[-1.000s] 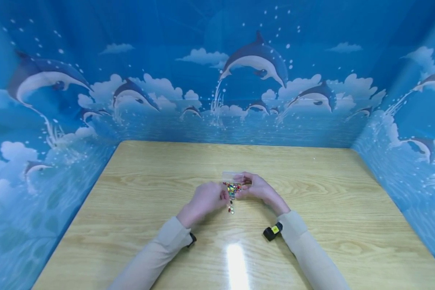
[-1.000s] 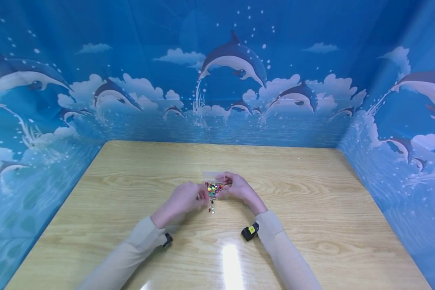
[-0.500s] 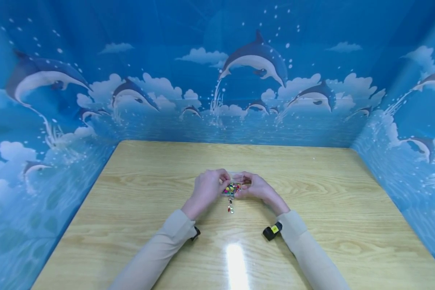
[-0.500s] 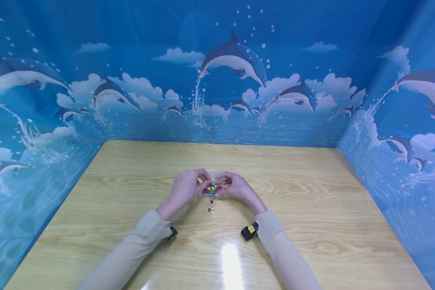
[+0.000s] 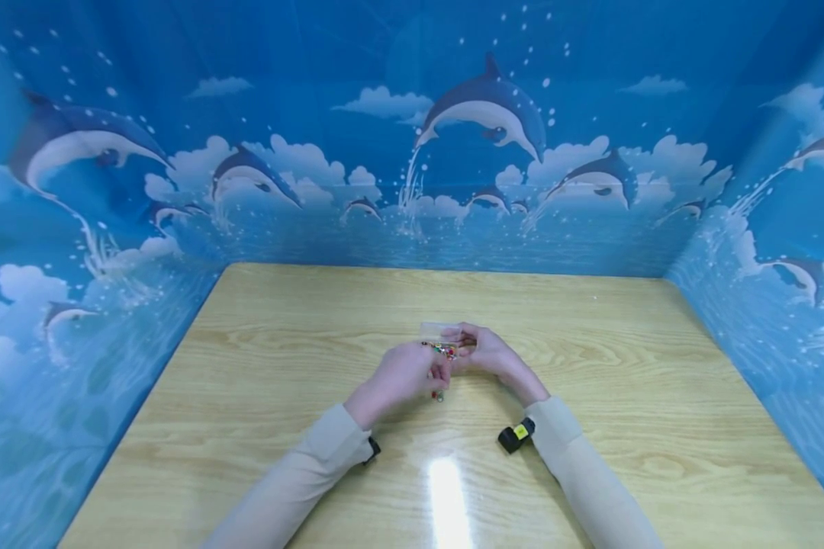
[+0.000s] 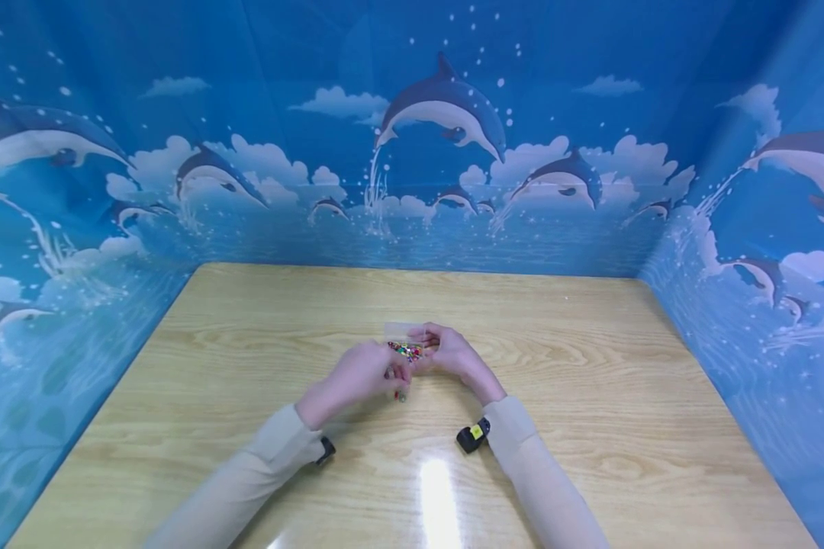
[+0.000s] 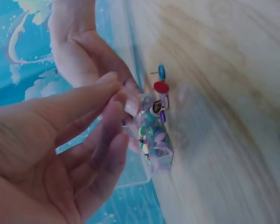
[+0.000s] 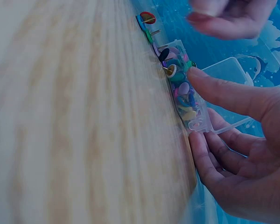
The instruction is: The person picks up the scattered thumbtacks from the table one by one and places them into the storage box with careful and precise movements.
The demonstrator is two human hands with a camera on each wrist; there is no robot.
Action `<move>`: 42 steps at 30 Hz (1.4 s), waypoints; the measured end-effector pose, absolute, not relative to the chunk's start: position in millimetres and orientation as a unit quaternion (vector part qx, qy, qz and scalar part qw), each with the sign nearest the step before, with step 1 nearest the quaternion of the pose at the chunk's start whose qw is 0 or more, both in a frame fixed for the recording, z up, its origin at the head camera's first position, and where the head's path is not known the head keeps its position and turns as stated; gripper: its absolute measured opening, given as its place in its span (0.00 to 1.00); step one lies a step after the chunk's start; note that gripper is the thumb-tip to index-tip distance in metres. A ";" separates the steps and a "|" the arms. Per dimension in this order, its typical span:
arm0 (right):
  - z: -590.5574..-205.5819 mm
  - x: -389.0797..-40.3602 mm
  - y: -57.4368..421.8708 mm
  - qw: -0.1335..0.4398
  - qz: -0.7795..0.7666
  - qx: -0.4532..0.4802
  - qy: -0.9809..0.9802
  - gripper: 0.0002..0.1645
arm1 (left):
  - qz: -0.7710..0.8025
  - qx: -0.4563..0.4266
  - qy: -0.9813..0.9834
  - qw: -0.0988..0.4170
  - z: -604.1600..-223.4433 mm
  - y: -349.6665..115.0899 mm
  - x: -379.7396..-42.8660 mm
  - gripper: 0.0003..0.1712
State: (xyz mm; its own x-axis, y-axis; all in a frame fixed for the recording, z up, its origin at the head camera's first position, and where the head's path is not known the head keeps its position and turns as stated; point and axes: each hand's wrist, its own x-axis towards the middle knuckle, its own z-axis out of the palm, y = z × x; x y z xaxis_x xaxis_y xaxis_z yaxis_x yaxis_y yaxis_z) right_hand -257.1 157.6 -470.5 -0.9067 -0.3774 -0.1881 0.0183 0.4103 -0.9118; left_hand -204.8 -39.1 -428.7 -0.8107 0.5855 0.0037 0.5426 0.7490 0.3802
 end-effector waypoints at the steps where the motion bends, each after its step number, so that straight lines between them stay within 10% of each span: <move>1: -470.6 -257.5 157.5 0.185 -0.532 -0.113 0.818 0.42 | 0.179 0.308 0.932 0.064 -429.9 -38.6 -203.6 0.04; 42: -471.7 -256.7 158.4 0.193 -0.530 -0.096 0.820 0.44 | 0.226 0.150 0.961 -0.052 -435.1 -49.9 -224.6 0.02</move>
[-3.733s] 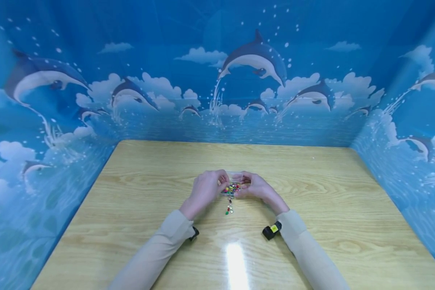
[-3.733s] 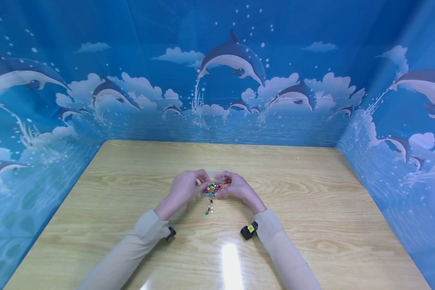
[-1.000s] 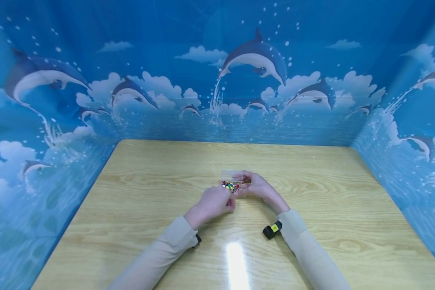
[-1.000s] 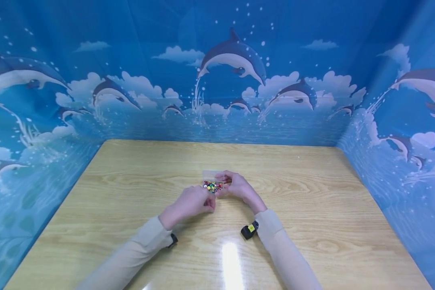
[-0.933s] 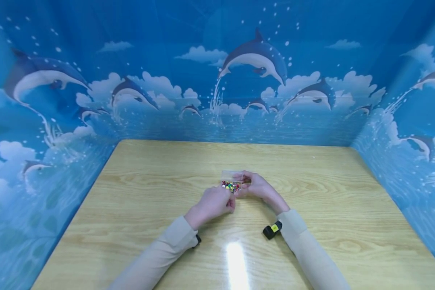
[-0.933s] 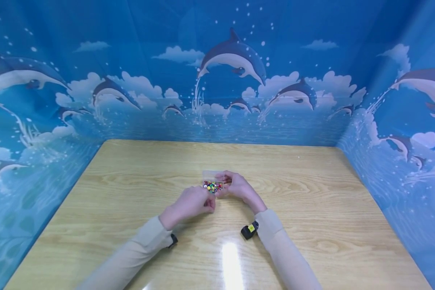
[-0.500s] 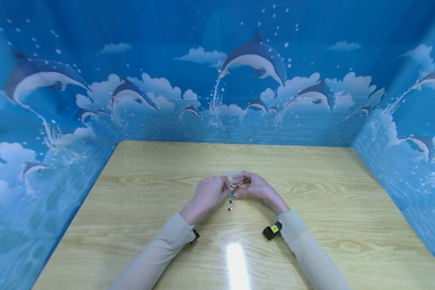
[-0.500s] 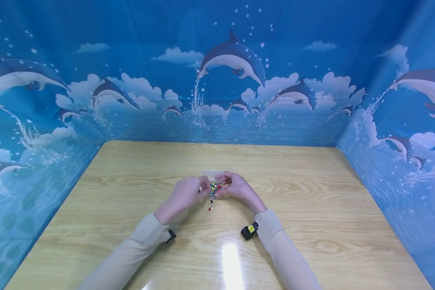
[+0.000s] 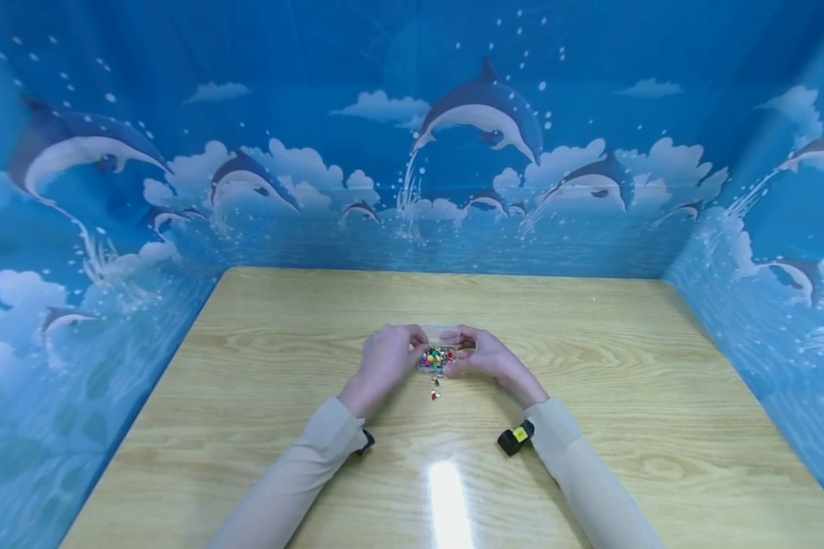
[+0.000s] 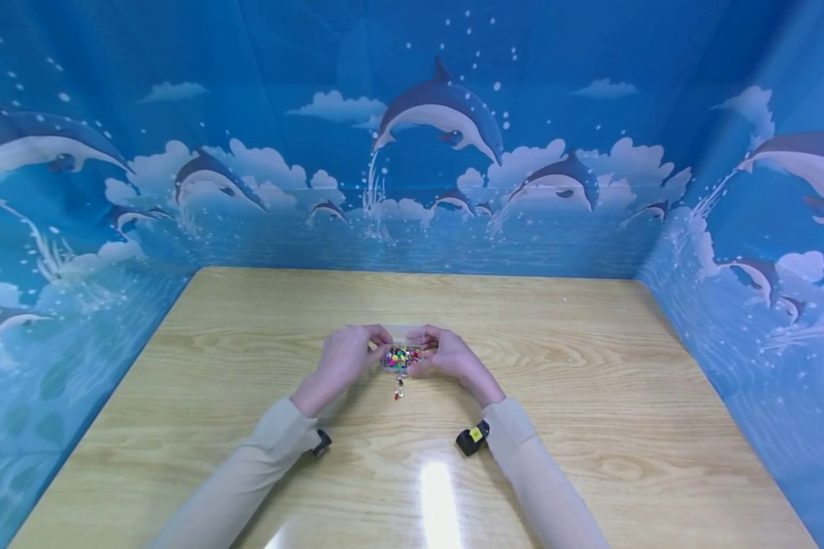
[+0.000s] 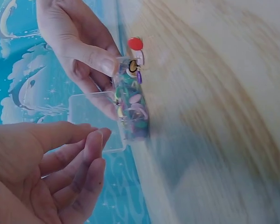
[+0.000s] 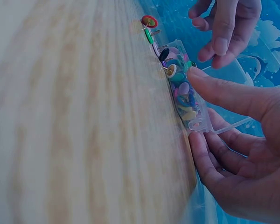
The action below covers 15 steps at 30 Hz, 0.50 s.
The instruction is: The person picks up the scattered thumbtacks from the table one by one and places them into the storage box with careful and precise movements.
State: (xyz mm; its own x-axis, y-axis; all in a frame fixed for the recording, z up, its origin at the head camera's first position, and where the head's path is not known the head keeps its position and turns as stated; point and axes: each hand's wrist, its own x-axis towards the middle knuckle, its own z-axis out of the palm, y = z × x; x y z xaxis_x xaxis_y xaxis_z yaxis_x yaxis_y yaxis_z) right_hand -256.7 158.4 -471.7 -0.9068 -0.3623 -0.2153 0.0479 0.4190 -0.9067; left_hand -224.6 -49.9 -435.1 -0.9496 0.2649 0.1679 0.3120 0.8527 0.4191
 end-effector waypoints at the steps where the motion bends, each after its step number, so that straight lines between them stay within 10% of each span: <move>1: -471.6 -256.6 158.4 0.194 -0.530 -0.097 0.820 0.44 | -0.225 -0.154 -0.961 0.048 -435.0 -49.9 -224.4 0.02; 15: -471.0 -257.0 158.3 0.193 -0.519 -0.102 0.826 0.43 | -0.189 -0.293 -0.934 -0.070 -433.2 -46.4 -206.7 0.05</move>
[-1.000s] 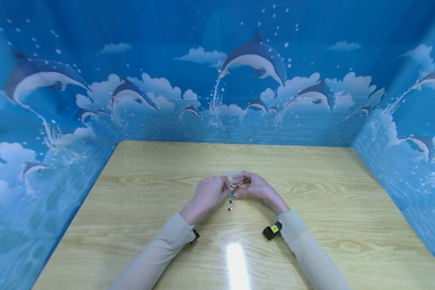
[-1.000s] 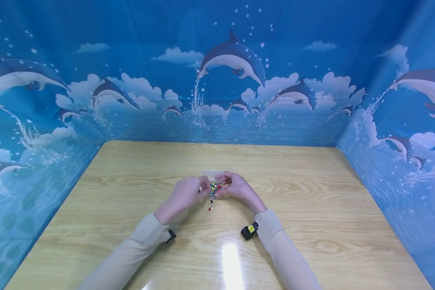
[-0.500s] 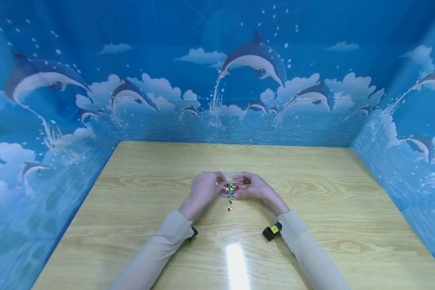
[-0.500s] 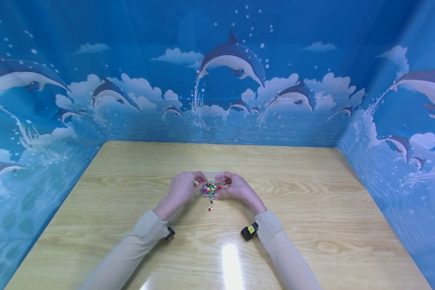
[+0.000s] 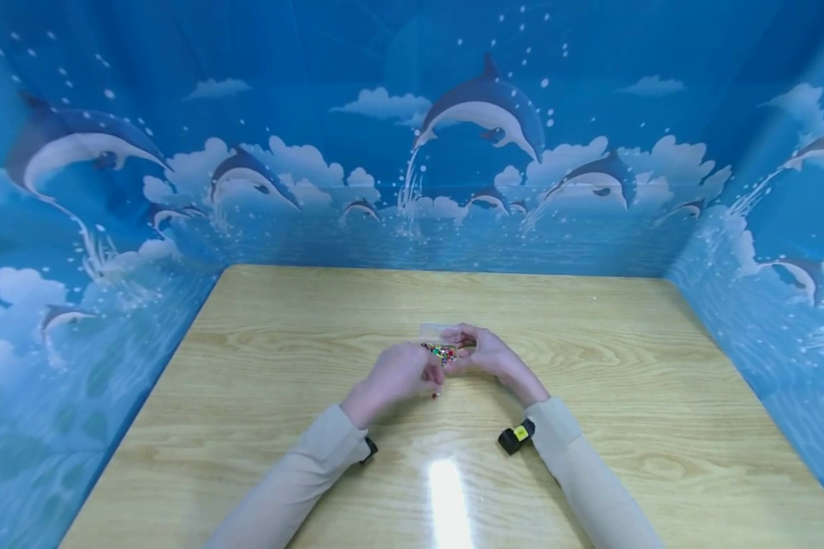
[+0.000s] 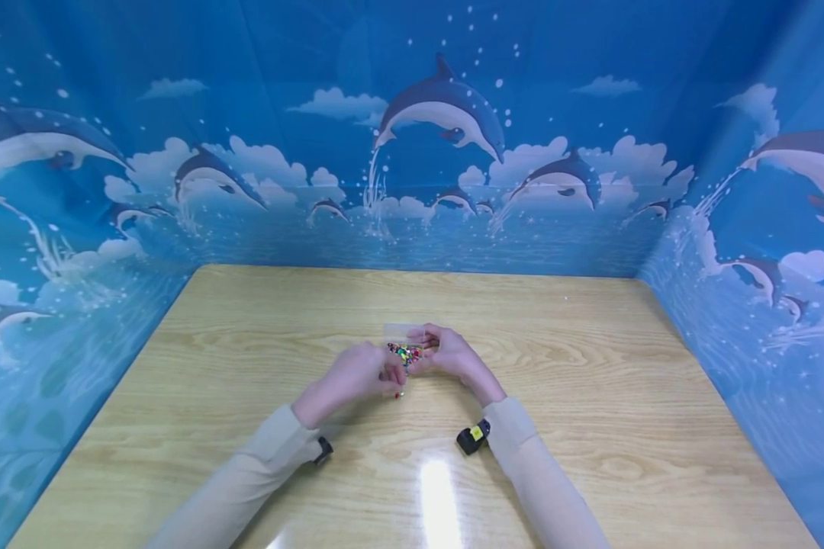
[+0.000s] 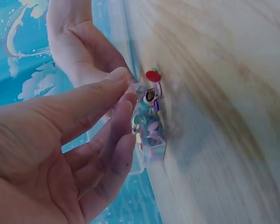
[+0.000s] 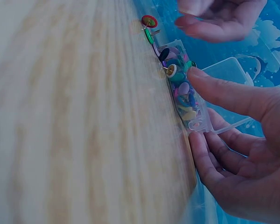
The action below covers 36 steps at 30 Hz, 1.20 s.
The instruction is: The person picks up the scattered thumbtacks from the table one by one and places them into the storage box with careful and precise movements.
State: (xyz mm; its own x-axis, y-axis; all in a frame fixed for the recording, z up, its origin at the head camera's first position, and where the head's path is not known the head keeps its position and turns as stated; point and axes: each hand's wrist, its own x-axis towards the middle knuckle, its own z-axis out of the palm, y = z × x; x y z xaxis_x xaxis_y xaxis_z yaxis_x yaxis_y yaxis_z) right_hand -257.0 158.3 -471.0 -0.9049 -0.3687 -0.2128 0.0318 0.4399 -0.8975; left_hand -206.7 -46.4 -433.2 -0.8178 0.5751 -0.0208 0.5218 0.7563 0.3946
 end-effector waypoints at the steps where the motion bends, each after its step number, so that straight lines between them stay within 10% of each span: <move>1: -470.8 -257.2 158.4 0.193 -0.518 -0.102 0.827 0.43 | 0.185 0.298 0.934 0.073 -434.0 -45.7 -205.9 0.05; 20: -471.4 -257.2 157.2 0.192 -0.517 -0.094 0.829 0.43 | 0.189 0.287 0.935 0.090 -438.4 -44.4 -198.1 0.06; 36: -470.4 -255.4 157.7 0.192 -0.528 -0.095 0.822 0.44 | 0.222 0.195 0.955 -0.036 -428.3 -40.4 -218.4 0.06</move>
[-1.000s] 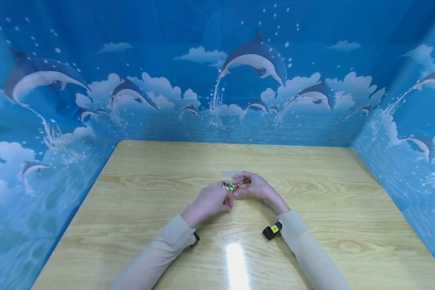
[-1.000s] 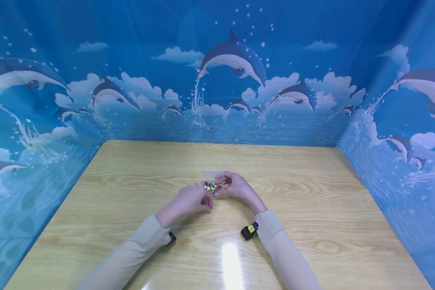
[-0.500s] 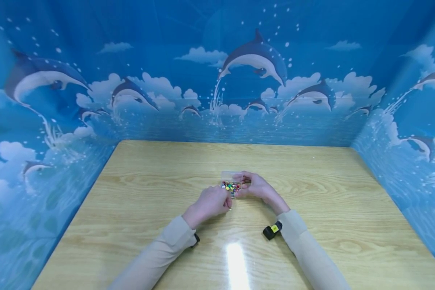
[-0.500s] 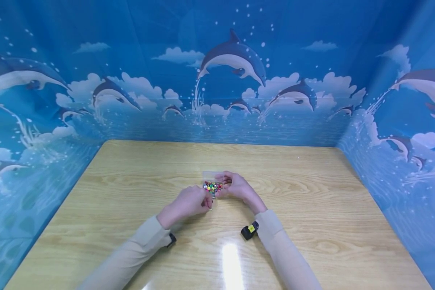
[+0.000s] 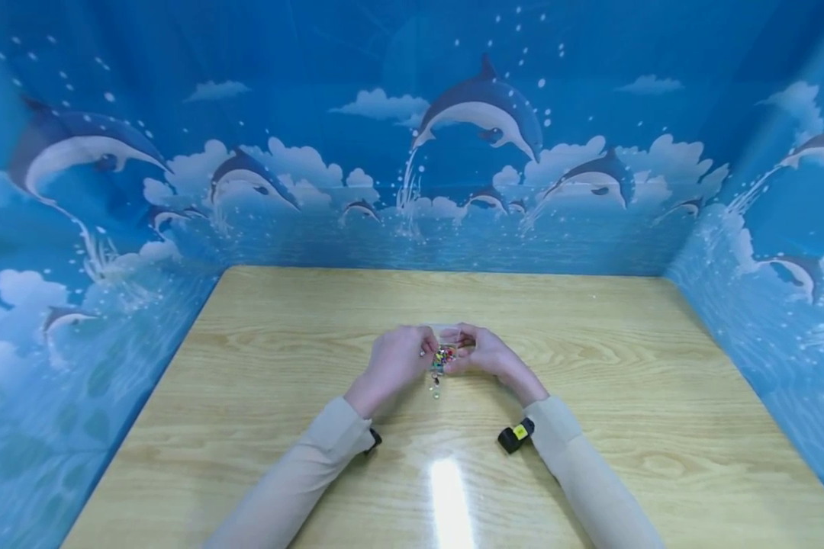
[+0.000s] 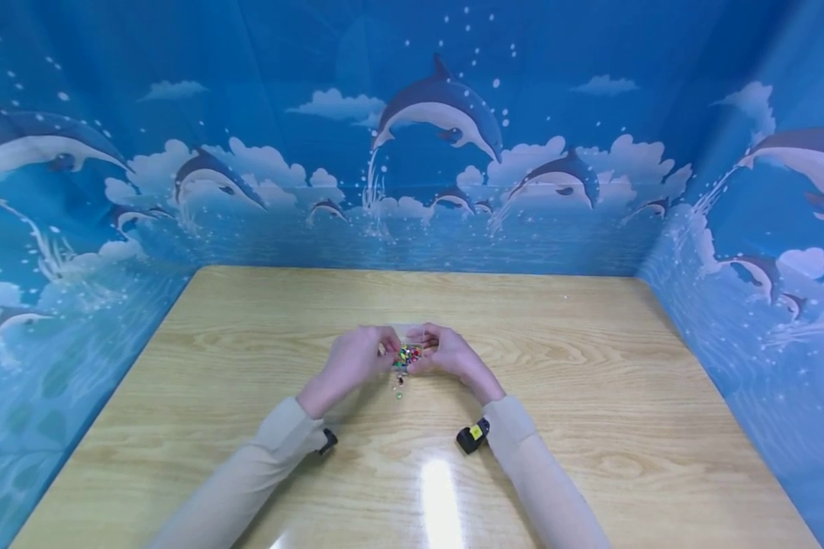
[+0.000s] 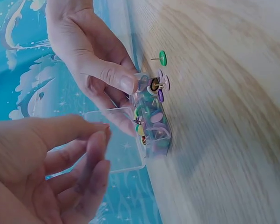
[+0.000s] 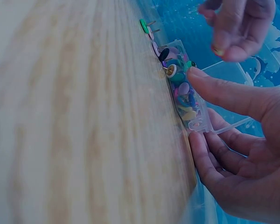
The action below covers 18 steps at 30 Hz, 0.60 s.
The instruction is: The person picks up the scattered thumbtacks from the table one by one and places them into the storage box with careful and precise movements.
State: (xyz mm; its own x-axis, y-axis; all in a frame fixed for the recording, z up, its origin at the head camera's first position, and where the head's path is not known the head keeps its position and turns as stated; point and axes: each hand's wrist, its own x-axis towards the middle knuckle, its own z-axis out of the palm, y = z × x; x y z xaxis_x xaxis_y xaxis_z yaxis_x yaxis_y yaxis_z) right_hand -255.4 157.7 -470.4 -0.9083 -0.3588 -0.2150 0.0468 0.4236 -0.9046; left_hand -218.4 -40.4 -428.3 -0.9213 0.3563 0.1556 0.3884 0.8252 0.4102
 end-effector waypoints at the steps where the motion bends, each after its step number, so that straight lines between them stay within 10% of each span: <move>1: -470.3 -255.3 157.8 0.192 -0.529 -0.094 0.821 0.44 | -0.227 -0.189 -0.954 0.044 -428.2 -39.1 -219.7 0.05; 18: -470.5 -255.9 158.6 0.199 -0.528 -0.091 0.820 0.45 | -0.208 -0.275 -0.939 -0.009 -432.5 -41.1 -214.6 0.03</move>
State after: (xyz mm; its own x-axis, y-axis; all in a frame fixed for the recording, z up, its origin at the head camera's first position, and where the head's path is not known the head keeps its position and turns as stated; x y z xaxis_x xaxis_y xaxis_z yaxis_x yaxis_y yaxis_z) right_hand -255.9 158.6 -470.5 -0.9041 -0.3597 -0.2306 0.0611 0.4253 -0.9030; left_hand -214.6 -41.1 -432.5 -0.8483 0.5204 0.0976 0.5129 0.7620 0.3954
